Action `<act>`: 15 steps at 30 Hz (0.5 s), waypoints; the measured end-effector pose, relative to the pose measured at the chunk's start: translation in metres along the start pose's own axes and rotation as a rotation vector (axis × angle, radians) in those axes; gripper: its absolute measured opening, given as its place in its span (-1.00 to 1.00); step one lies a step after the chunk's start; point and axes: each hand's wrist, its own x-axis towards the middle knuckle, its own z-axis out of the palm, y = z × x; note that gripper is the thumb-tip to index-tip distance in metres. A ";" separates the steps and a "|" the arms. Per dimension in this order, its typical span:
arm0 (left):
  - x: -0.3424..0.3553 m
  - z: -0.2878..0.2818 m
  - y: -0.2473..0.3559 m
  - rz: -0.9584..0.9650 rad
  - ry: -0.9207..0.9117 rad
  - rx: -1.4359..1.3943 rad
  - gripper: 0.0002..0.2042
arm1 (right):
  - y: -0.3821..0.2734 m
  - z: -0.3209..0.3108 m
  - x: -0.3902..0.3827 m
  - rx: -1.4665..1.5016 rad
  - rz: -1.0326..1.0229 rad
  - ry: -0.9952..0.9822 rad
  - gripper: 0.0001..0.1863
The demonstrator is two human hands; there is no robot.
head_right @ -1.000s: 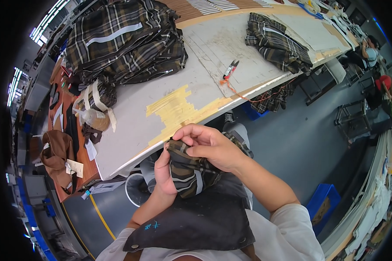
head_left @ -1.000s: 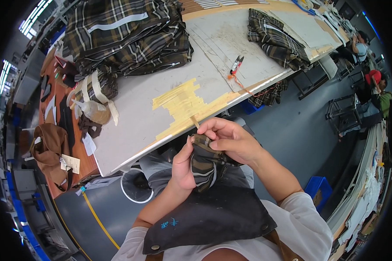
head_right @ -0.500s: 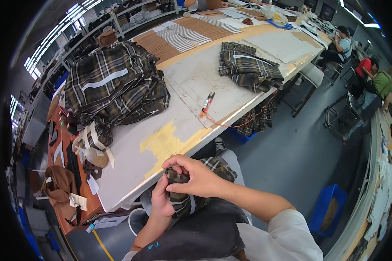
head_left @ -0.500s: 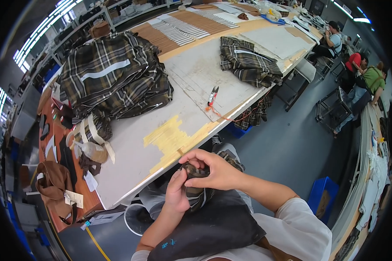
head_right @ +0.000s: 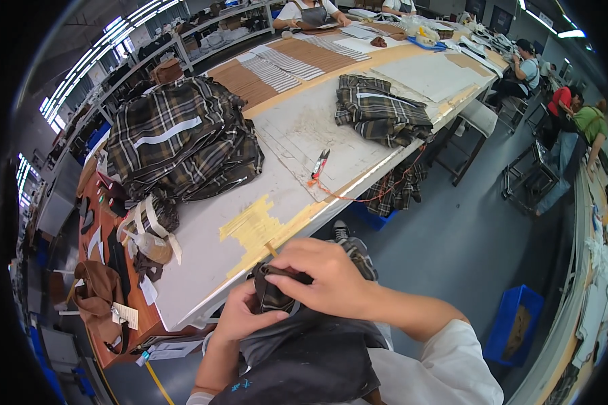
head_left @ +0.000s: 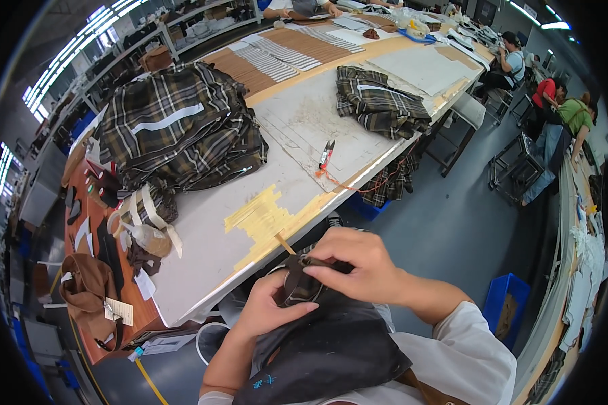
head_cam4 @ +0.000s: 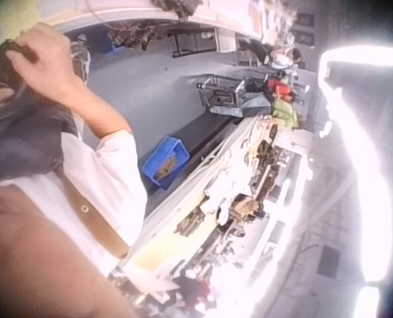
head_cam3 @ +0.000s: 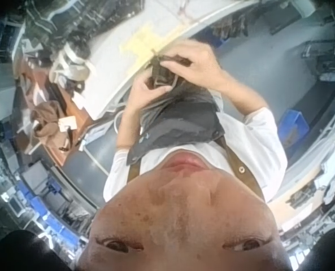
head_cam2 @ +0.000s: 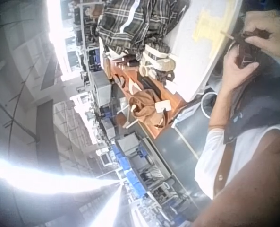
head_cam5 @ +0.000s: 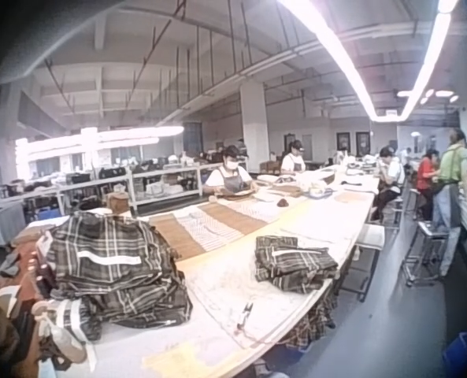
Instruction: Attaching or finishing parts of a plaid leather or textile bag using hand tools and adhesive.
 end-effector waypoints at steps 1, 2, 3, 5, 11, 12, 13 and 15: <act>-0.001 -0.005 0.004 -0.002 0.003 0.000 -0.66 | -0.004 -0.006 0.004 0.003 0.001 -0.001 -0.85; -0.002 -0.012 0.011 -0.107 -0.058 0.301 -0.69 | -0.008 -0.015 0.008 0.023 0.065 0.046 -0.87; -0.004 -0.018 0.016 -0.212 -0.123 0.600 -0.72 | -0.010 -0.024 0.011 0.040 0.130 0.096 -0.89; -0.016 -0.030 0.004 -0.136 -0.049 0.637 -0.73 | 0.006 -0.039 0.015 0.080 0.089 0.210 -0.90; -0.029 -0.072 0.027 0.049 -0.135 0.752 -0.78 | 0.044 -0.054 0.015 0.285 0.364 0.240 -0.91; -0.029 -0.075 0.039 0.034 -0.146 0.706 -0.80 | 0.050 -0.053 0.016 0.430 0.442 0.270 -0.90; -0.025 -0.078 0.046 0.030 -0.145 0.699 -0.80 | 0.057 -0.053 0.017 0.429 0.449 0.266 -0.90; -0.019 -0.087 0.054 0.028 -0.084 0.704 -0.82 | 0.070 -0.051 0.018 0.479 0.545 0.303 -0.91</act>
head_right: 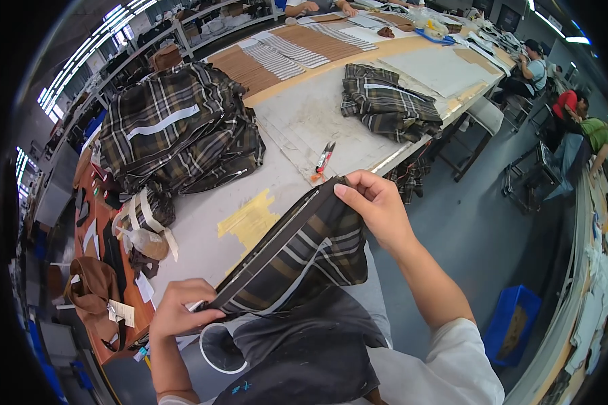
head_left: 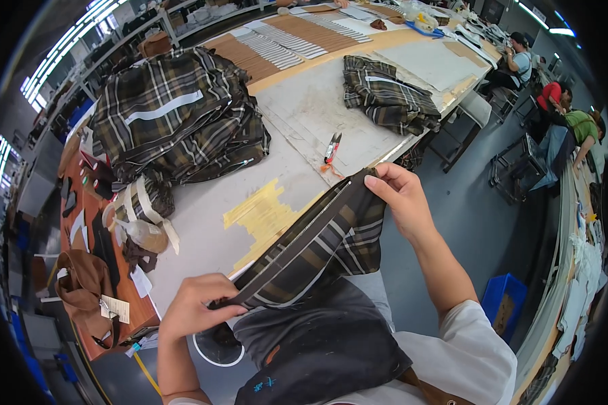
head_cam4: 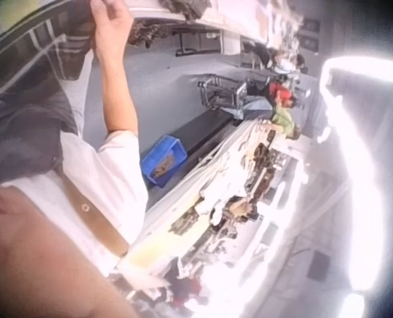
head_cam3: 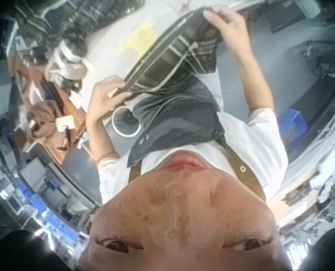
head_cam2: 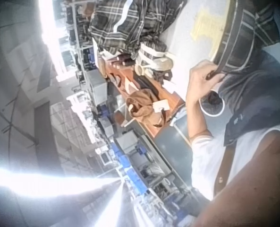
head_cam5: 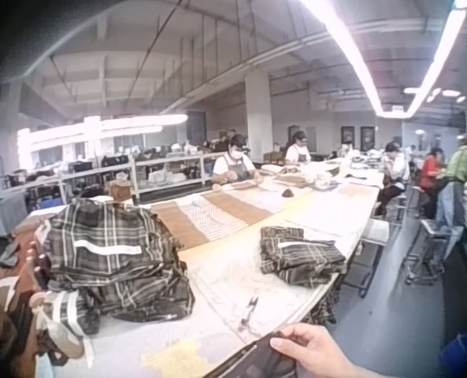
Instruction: Attaching or finishing parts of a plaid leather or textile bag using hand tools and adhesive.
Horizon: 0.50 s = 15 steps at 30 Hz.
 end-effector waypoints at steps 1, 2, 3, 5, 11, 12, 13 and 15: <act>0.004 -0.007 -0.004 -0.016 0.006 0.004 -0.82 | 0.005 0.000 0.004 0.001 0.009 0.012 -0.90; 0.008 -0.012 -0.009 -0.024 0.008 -0.001 -0.82 | 0.012 -0.002 0.009 0.000 0.017 0.007 -0.90; 0.013 -0.015 -0.017 -0.016 0.049 0.009 -0.82 | 0.019 -0.004 0.013 0.009 0.032 0.004 -0.90; 0.022 -0.020 -0.028 0.003 0.094 0.041 -0.83 | 0.028 -0.005 0.020 0.014 0.051 -0.001 -0.90; 0.038 -0.015 -0.052 -0.038 0.041 0.017 -0.82 | 0.048 -0.012 0.031 -0.020 0.078 0.055 -0.90; 0.039 -0.013 -0.053 -0.066 0.044 -0.004 -0.81 | 0.049 -0.012 0.032 -0.019 0.087 0.056 -0.90; 0.040 -0.012 -0.055 -0.083 0.025 0.001 -0.80 | 0.050 -0.012 0.032 -0.018 0.096 0.058 -0.90; 0.040 -0.010 -0.058 -0.085 0.032 0.010 -0.80 | 0.054 -0.015 0.032 -0.023 0.102 0.061 -0.90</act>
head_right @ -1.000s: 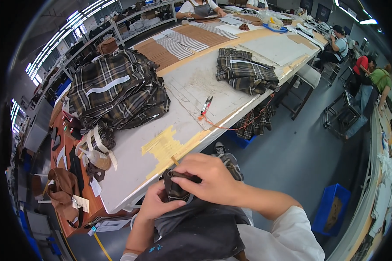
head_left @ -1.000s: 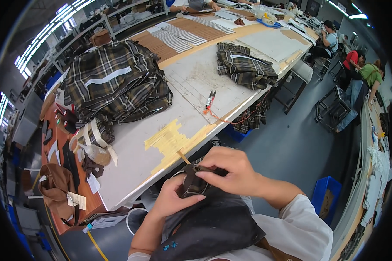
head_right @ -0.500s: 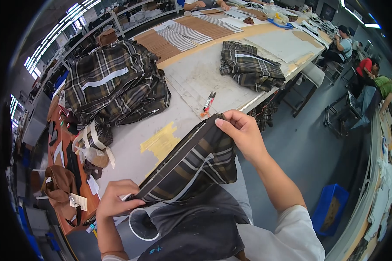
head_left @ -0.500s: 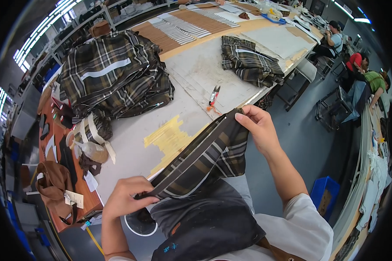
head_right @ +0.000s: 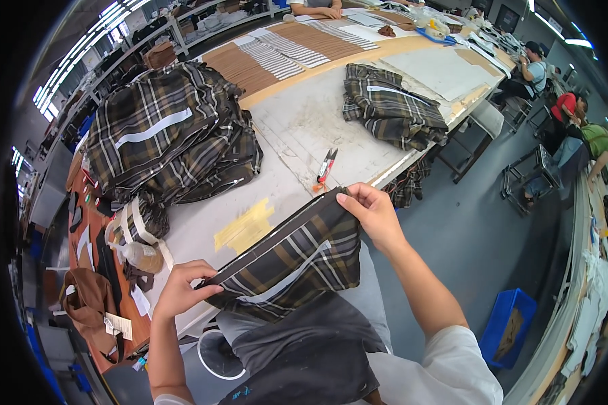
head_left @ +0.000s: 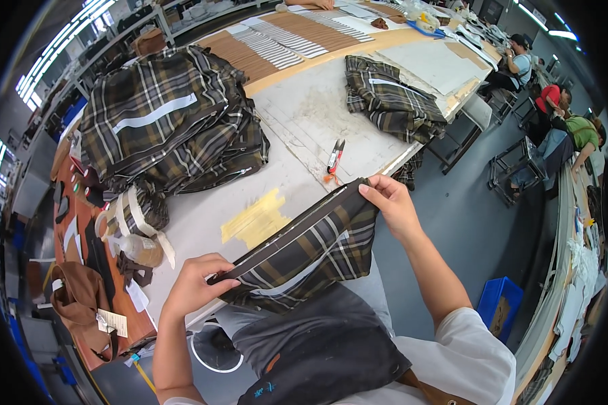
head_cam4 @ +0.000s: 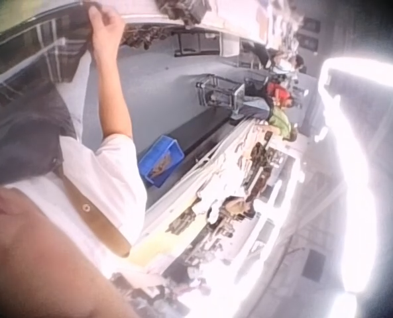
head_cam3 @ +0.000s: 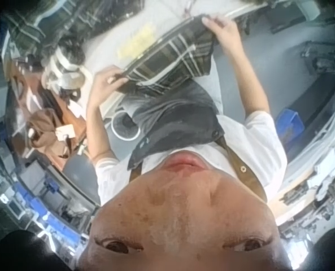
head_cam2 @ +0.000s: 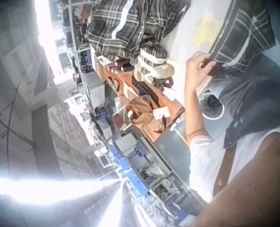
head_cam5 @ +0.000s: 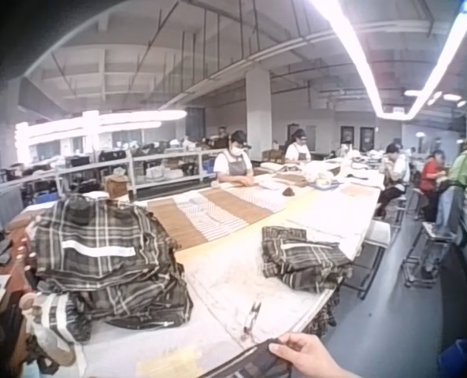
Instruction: Attaching or finishing parts of a plaid leather or textile bag using hand tools and adhesive.
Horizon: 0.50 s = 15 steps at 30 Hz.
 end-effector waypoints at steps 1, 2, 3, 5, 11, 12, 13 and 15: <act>0.000 0.001 -0.001 -0.005 0.009 0.009 -0.80 | 0.001 -0.001 0.000 -0.005 0.008 0.000 -0.90; 0.001 0.002 -0.002 -0.001 0.019 -0.010 -0.80 | 0.001 -0.001 -0.001 -0.006 0.007 0.001 -0.90; 0.001 0.002 -0.002 0.000 0.018 -0.010 -0.80 | 0.000 -0.001 -0.001 -0.008 0.012 0.011 -0.90; 0.002 0.002 -0.002 -0.007 0.029 -0.004 -0.80 | 0.001 -0.002 -0.001 -0.011 0.018 0.020 -0.90; 0.004 0.006 -0.004 -0.002 0.044 -0.003 -0.79 | 0.005 -0.005 -0.002 0.003 0.011 0.031 -0.91; 0.005 0.007 -0.003 -0.002 0.044 -0.002 -0.79 | 0.006 -0.006 -0.002 -0.002 0.022 0.034 -0.91; 0.005 0.007 -0.003 -0.009 0.040 -0.012 -0.79 | 0.007 -0.007 -0.002 -0.007 0.032 0.037 -0.91; 0.005 0.009 -0.004 -0.014 0.036 -0.022 -0.79 | 0.010 -0.011 -0.004 -0.004 0.035 0.034 -0.91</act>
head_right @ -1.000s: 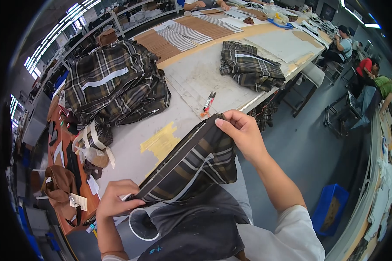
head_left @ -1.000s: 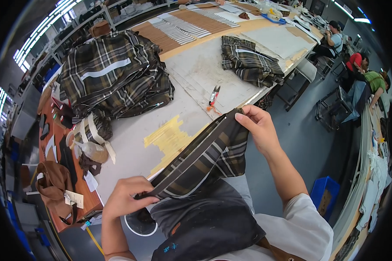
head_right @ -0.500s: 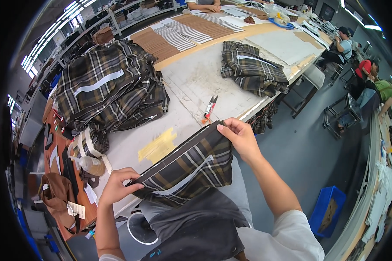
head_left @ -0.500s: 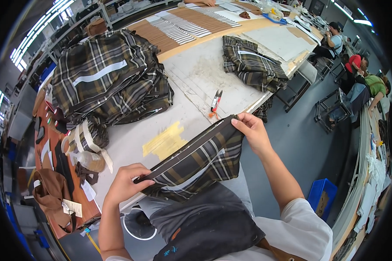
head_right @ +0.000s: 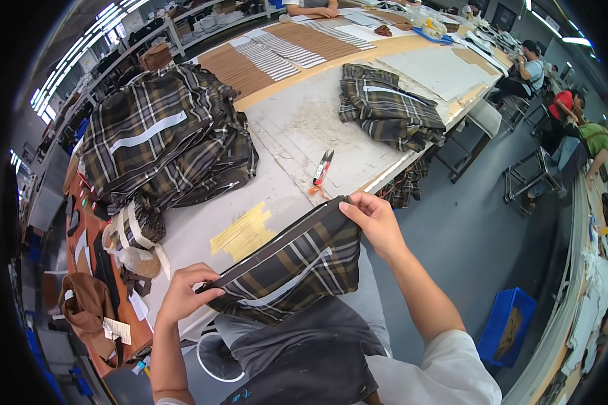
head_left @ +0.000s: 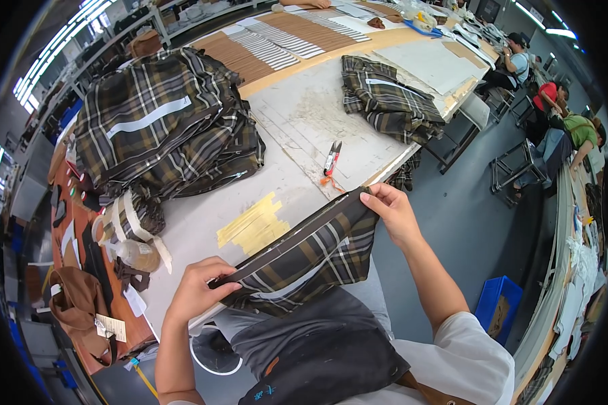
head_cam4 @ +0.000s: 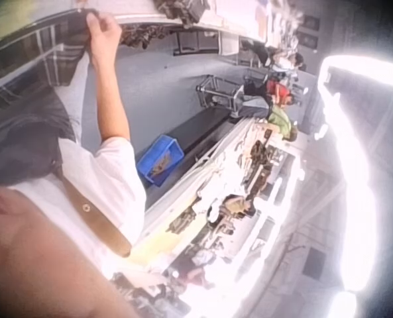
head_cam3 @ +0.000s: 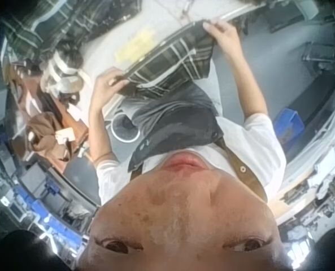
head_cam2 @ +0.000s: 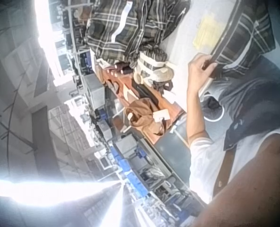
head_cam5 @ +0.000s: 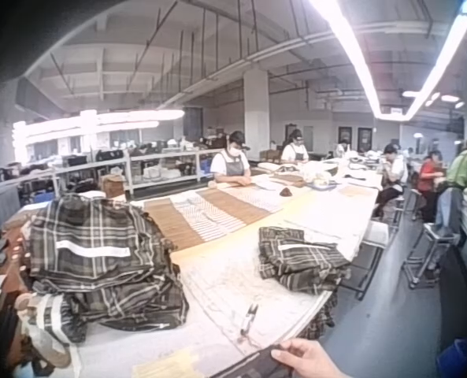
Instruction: Attaching or finishing parts of a plaid leather or textile bag using hand tools and adhesive.
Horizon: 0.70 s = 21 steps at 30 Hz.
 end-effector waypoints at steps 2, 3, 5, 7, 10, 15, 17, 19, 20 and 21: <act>0.000 0.002 -0.002 0.001 0.003 0.005 -0.79 | 0.000 -0.001 -0.002 0.003 0.003 -0.003 -0.91; 0.000 0.003 -0.003 0.002 0.003 0.005 -0.79 | -0.002 -0.001 -0.004 0.008 0.007 0.002 -0.92; 0.000 0.005 -0.005 -0.001 0.004 -0.003 -0.80 | -0.003 -0.001 -0.006 0.013 0.010 0.007 -0.92; 0.001 0.007 -0.006 -0.004 0.005 -0.003 -0.80 | -0.004 -0.001 -0.006 0.016 0.041 0.010 -0.94; 0.001 0.008 -0.007 -0.021 0.011 -0.008 -0.82 | -0.001 -0.002 -0.007 0.011 0.060 0.019 -0.93; 0.003 0.009 -0.010 -0.040 0.003 -0.030 -0.85 | -0.003 -0.001 -0.007 0.011 0.050 0.011 -0.93; 0.004 0.008 -0.012 -0.045 0.007 -0.040 -0.86 | -0.004 0.000 -0.006 0.006 0.046 0.013 -0.93; 0.004 0.007 -0.013 -0.053 0.004 -0.052 -0.87 | -0.003 0.000 -0.005 0.005 0.043 0.015 -0.93; 0.005 0.007 -0.014 -0.058 0.000 -0.063 -0.87 | -0.003 -0.001 -0.005 0.004 0.044 0.012 -0.93; 0.005 0.007 -0.013 -0.059 0.001 -0.065 -0.87 | -0.003 -0.001 -0.004 0.004 0.037 0.002 -0.93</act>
